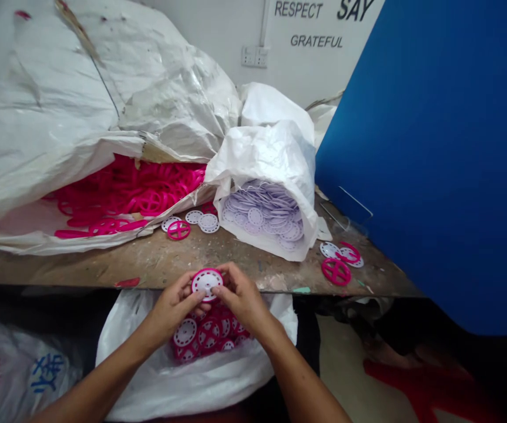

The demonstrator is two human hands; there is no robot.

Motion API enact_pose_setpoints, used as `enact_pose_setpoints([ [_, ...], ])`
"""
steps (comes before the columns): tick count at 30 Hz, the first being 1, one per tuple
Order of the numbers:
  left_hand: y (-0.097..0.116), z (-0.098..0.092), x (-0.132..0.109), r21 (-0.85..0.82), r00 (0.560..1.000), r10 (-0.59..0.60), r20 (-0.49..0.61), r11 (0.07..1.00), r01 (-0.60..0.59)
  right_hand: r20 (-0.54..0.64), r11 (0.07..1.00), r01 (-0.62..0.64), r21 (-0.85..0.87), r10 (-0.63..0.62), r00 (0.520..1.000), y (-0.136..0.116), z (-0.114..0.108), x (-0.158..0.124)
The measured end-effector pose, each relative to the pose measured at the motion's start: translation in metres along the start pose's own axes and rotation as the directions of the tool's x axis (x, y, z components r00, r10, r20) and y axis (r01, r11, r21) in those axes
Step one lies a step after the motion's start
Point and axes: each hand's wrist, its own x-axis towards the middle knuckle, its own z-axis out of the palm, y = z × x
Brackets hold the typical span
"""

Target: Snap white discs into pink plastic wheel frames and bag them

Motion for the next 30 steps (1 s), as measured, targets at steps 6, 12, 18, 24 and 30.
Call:
enact_pose_setpoints([
  [6, 0.024, -0.05, 0.007, 0.432, 0.99, 0.14, 0.0, 0.893, -0.127, -0.291, 0.867, -0.036, -0.497, -0.127, 0.948, -0.012, -0.068, 0.058],
  [12, 0.039, -0.109, 0.059, 0.823, 0.78, 0.573, -0.25, 0.551, -0.141, -0.449, 0.717, -0.144, -0.682, -0.255, 0.857, 0.002, -0.111, 0.128],
  [18, 0.026, -0.125, 0.097, 0.848, 0.804, 0.577, -0.145, 0.491, -0.2, -0.428, 0.59, -0.197, -0.783, -0.281, 0.859, 0.005, -0.12, 0.124],
  [24, 0.027, -0.091, 0.073, 0.47, 0.861, 0.41, -0.301, 0.849, -0.241, -0.524, 0.795, -0.044, -0.605, -0.356, 0.774, -0.015, -0.073, 0.078],
  [30, 0.029, -0.024, 0.031, -0.509, 0.987, -0.035, -0.158, 0.86, -0.051, -0.335, 0.939, 0.167, -0.3, -0.267, 0.903, -0.017, 0.011, 0.046],
])
